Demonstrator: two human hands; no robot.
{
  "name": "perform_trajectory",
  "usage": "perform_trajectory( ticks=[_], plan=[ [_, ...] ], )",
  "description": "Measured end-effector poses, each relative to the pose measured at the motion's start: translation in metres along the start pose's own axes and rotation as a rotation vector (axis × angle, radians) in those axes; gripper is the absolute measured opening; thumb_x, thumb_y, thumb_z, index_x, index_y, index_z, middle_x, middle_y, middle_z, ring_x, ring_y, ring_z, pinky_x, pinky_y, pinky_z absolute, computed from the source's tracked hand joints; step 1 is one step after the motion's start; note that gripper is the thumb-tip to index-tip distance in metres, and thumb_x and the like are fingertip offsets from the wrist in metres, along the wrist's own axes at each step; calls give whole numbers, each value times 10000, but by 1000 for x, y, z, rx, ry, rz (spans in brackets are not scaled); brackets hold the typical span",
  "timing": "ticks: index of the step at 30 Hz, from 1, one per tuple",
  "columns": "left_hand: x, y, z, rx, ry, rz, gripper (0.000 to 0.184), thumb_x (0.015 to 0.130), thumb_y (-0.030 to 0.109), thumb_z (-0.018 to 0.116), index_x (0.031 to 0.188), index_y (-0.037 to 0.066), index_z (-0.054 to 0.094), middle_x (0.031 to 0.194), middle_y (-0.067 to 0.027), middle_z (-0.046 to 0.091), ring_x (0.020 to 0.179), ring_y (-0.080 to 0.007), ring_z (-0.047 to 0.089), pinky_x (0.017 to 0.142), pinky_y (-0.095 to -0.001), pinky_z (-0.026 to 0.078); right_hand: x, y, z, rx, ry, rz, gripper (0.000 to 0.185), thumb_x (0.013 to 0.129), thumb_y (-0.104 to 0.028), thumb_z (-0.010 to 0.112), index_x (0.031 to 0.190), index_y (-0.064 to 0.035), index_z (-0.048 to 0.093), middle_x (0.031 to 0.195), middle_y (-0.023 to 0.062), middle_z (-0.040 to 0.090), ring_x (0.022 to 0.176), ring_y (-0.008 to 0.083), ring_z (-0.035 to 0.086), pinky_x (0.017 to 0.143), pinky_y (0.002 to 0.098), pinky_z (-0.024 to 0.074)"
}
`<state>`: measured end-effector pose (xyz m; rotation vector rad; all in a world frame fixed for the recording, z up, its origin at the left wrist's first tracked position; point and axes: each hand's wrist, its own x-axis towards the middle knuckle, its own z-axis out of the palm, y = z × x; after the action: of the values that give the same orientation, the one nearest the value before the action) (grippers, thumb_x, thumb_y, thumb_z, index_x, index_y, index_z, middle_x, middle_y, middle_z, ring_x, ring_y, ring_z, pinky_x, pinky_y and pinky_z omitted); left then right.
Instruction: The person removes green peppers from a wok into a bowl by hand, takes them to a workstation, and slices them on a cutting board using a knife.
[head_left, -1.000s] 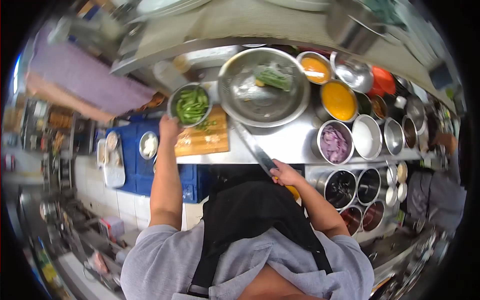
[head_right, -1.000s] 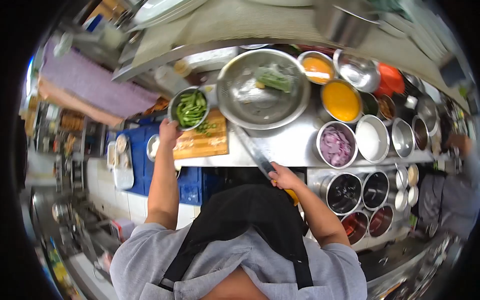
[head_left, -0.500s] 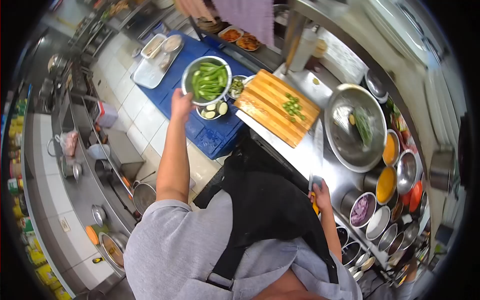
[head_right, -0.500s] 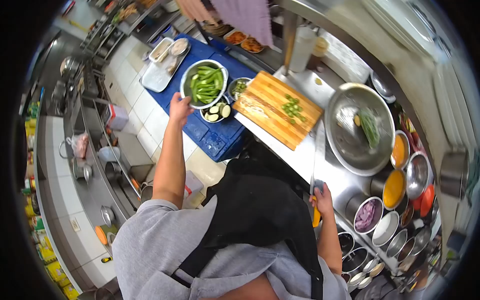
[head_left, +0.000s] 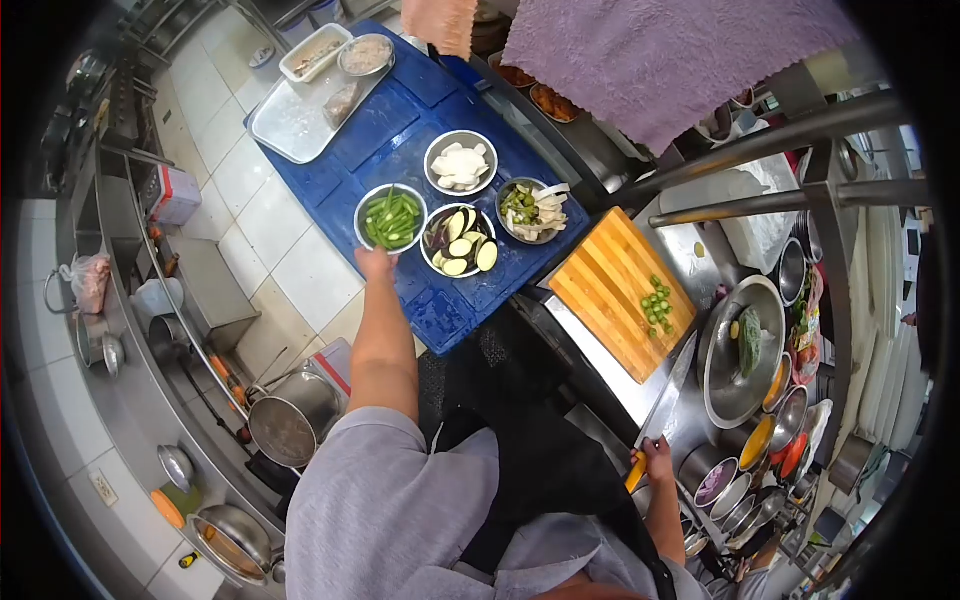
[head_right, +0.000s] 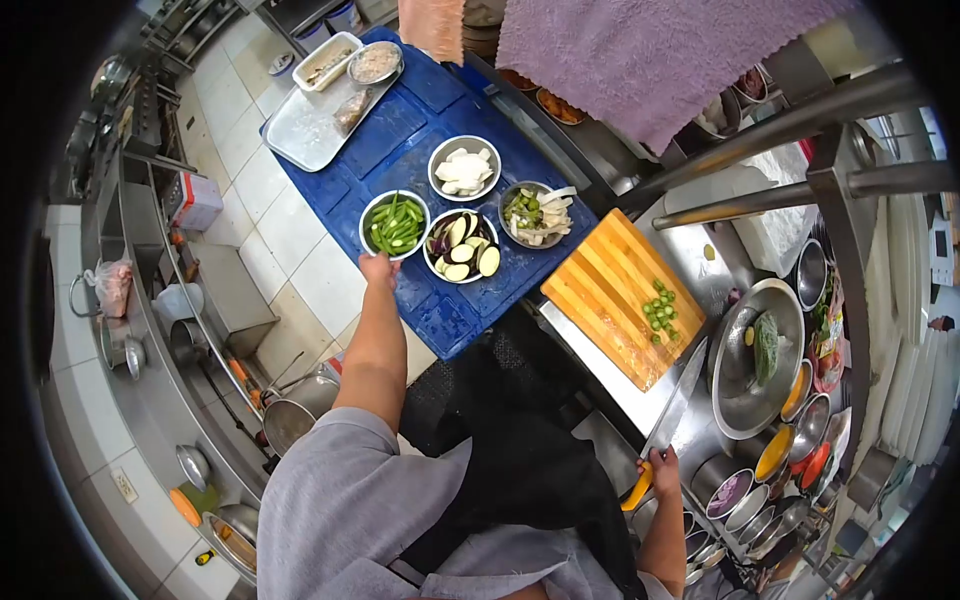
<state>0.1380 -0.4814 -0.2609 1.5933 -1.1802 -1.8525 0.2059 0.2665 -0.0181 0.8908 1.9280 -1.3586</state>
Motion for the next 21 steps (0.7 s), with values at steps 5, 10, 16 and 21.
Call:
perform_trajectory(
  ticks=[5, 10, 16, 21],
  plan=[
    [34, 8, 41, -52, 82, -180, 310, 985, -15, 527, 1289, 29, 486, 1074, -203, 679, 785, -306, 754, 567, -380, 615, -3, -3, 12, -18, 77, 24, 202, 1034, -158, 606, 1047, -33, 448, 851, 104, 551, 678, 235, 658, 529, 354, 550],
    [25, 11, 40, 189, -51, -258, 362, 977, 64, 523, 1339, 69, 517, 1185, -158, 657, 888, -313, 734, 686, -435, 590, 6, 3, 13, -68, 132, 3, 236, 1034, -187, 624, 1089, -23, 463, 836, 110, 586, 642, 223, 651, 517, 345, 545],
    [-43, -15, 39, 539, -39, 557, 352, 934, 50, 581, 1269, -57, 577, 1202, -198, 634, 1085, -321, 626, 1003, -420, 482, -2, 3, 18, -165, 293, -162, 442, 976, -212, 677, 1319, -16, 478, 756, 46, 584, 599, 144, 574, 488, 311, 440],
    [-211, 51, 112, 543, -719, 753, 333, 928, -35, 578, 1259, 3, 589, 1246, -156, 613, 1206, -289, 573, 1042, -391, 458, 15, -14, 25, -491, 535, -347, 587, 944, -365, 670, 1399, -23, 528, 956, 254, 714, 902, 428, 703, 823, 479, 540]
  ],
)
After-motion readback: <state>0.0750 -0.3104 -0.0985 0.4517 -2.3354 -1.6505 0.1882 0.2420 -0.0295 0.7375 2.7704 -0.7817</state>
